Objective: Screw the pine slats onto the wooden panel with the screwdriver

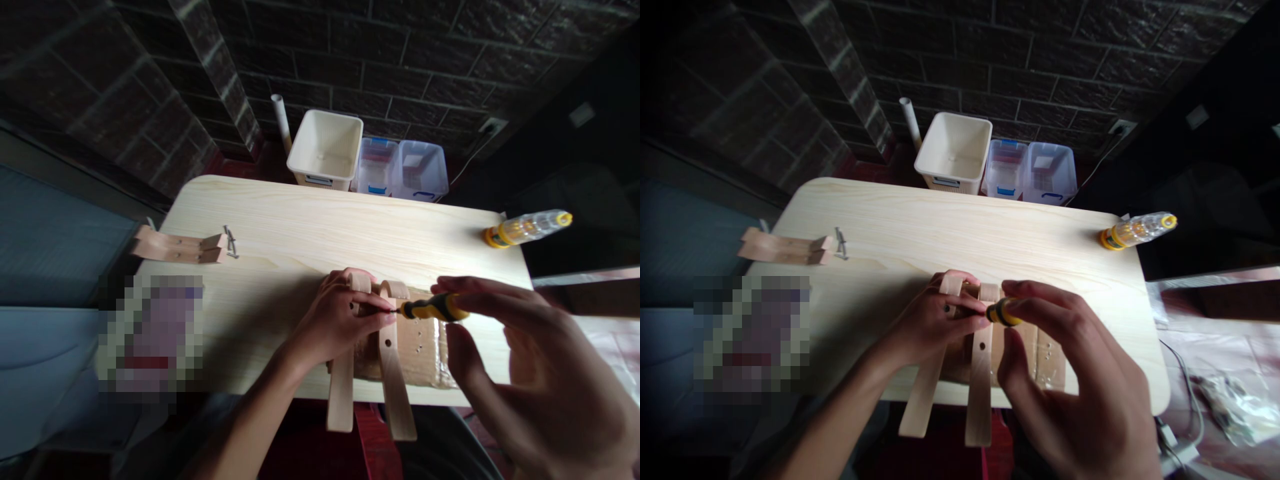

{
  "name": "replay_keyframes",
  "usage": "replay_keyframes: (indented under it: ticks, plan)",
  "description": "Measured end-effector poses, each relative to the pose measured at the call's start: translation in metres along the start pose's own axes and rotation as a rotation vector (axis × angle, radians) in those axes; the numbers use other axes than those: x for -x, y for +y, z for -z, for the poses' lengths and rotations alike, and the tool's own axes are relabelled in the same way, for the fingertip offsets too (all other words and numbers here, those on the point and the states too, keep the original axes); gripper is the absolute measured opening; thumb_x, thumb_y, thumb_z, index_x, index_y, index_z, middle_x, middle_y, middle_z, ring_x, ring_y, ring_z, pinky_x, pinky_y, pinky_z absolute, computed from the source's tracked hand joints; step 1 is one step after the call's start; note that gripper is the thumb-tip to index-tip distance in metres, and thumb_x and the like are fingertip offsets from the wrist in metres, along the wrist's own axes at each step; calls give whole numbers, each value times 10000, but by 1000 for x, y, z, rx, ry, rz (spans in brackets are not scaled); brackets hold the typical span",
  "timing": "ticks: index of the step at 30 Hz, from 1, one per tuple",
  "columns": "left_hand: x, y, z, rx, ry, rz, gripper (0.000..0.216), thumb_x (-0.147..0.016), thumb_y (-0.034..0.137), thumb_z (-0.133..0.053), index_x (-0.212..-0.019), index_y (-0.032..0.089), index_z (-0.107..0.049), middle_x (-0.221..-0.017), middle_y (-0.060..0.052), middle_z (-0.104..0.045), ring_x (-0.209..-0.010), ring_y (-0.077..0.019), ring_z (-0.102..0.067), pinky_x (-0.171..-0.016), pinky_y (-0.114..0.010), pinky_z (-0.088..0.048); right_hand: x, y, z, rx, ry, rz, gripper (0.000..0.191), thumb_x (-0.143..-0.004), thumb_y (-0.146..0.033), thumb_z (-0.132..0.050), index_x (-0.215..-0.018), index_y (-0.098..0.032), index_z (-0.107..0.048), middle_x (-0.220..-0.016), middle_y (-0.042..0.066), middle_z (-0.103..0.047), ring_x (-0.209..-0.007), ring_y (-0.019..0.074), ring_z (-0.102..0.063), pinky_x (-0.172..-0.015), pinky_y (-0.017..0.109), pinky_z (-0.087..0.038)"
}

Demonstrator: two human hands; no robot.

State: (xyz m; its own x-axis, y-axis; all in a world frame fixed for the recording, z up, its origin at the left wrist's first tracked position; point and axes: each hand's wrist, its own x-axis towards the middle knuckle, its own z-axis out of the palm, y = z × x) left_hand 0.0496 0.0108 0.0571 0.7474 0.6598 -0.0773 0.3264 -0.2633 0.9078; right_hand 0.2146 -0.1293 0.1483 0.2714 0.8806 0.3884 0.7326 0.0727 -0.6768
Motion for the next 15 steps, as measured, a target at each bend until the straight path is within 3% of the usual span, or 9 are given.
replay_keyframes:
  ticks: [15]
  plan:
    - [0,0,0,48,-5,28,112,-850,424,-858,-944,367,-881,-1266,4,-769,-1277,-275,-650,-1202,-441,-445,3,-2,-1,11,8,-40,388,-914,-96,-714,-1244,-299,-683,-1205,66,-735,-1118,257,-736,-965,421,-624]
